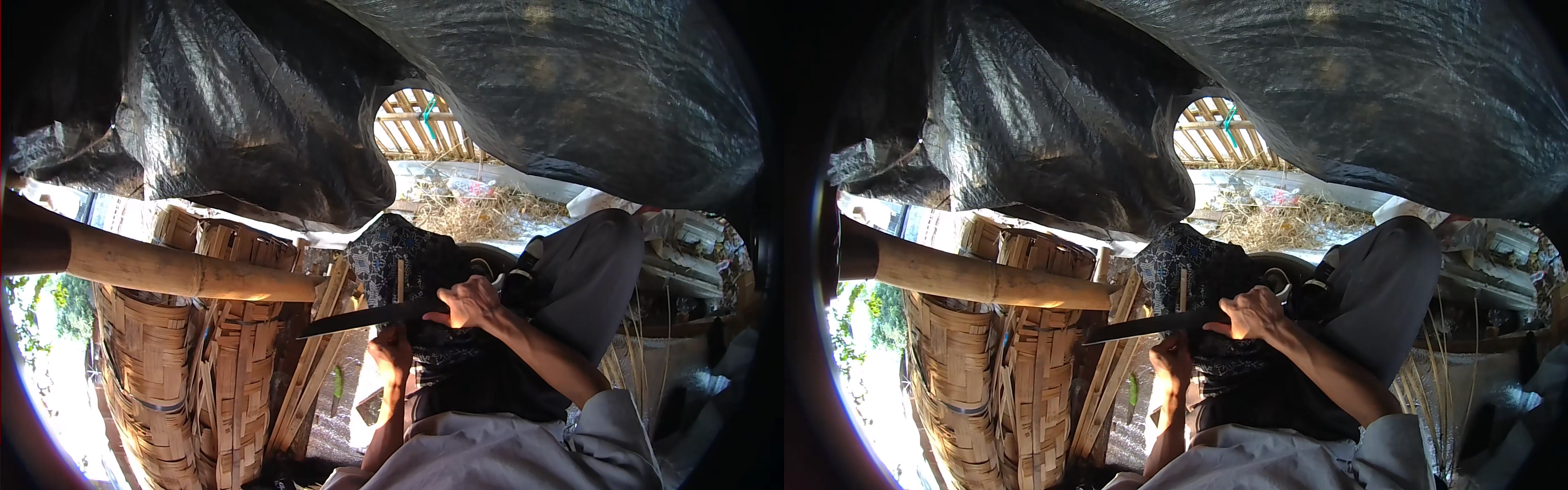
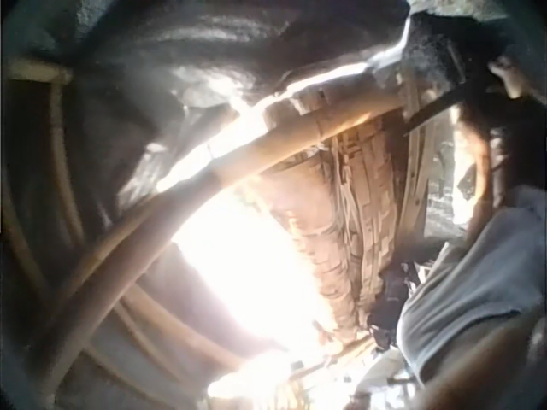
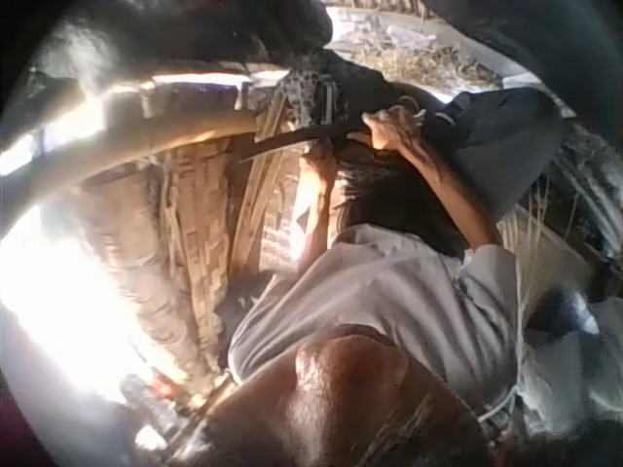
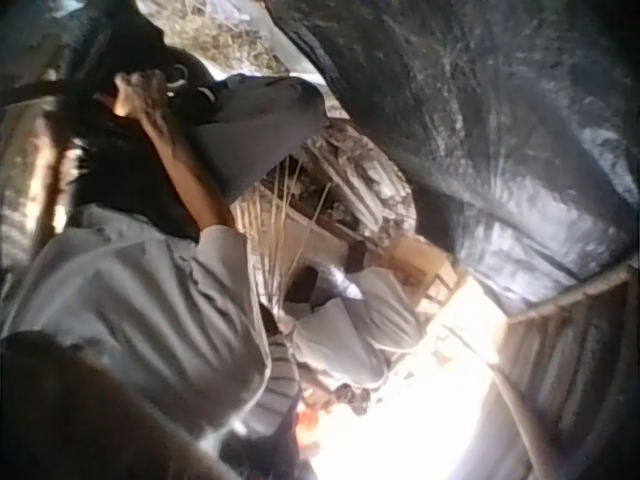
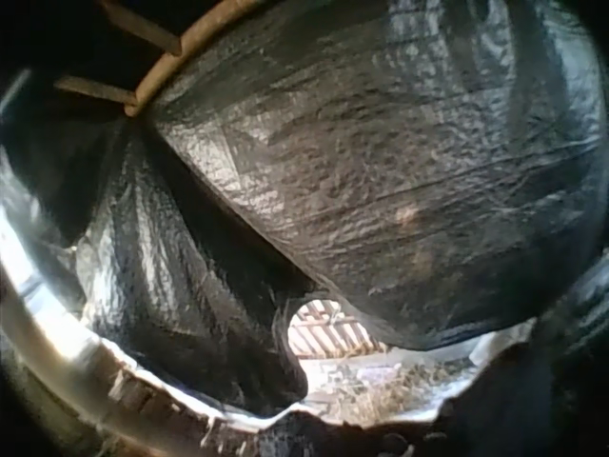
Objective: The person shaves and smooths a thin bamboo stick using a knife.
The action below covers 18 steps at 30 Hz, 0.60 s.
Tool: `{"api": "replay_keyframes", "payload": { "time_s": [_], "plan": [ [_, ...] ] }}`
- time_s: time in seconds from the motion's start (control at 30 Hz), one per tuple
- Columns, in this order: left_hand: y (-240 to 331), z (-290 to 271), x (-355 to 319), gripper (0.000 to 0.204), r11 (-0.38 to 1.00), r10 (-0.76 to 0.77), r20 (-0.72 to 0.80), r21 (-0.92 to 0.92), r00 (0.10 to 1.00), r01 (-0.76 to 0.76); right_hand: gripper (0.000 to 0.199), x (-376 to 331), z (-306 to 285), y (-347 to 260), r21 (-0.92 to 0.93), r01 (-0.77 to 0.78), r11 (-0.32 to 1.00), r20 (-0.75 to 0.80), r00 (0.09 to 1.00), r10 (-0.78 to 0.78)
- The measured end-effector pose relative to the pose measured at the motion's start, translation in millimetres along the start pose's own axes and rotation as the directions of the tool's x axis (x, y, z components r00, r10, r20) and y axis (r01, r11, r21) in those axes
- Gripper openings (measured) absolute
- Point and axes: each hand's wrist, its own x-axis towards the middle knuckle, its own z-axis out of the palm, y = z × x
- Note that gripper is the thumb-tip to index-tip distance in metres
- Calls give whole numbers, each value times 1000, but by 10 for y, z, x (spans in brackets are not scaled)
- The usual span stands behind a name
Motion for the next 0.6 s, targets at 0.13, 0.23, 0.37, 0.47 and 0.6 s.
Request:
{"api": "replay_keyframes", "payload": {
  "time_s": [0.13,0.23,0.37,0.47,0.6],
  "plan": [
    [-86,-90,-123,20,999,-41,-14,-33,999,41,60,156,75,172,-60,-328,943,0,945,328],
    [146,-251,-146,18,995,-102,-2,-22,995,102,63,236,-57,194,-57,-382,922,-21,924,382],
    [73,-235,-13,20,999,-1,-26,-32,1000,0,62,134,-20,78,-10,-362,932,-31,932,361],
    [160,-197,42,20,995,48,-55,-81,997,-52,62,103,-29,44,14,-349,937,-49,936,349],
    [81,-119,52,19,993,17,-20,-118,1000,-20,61,111,-99,58,16,-385,923,-5,923,385]
  ]
}}
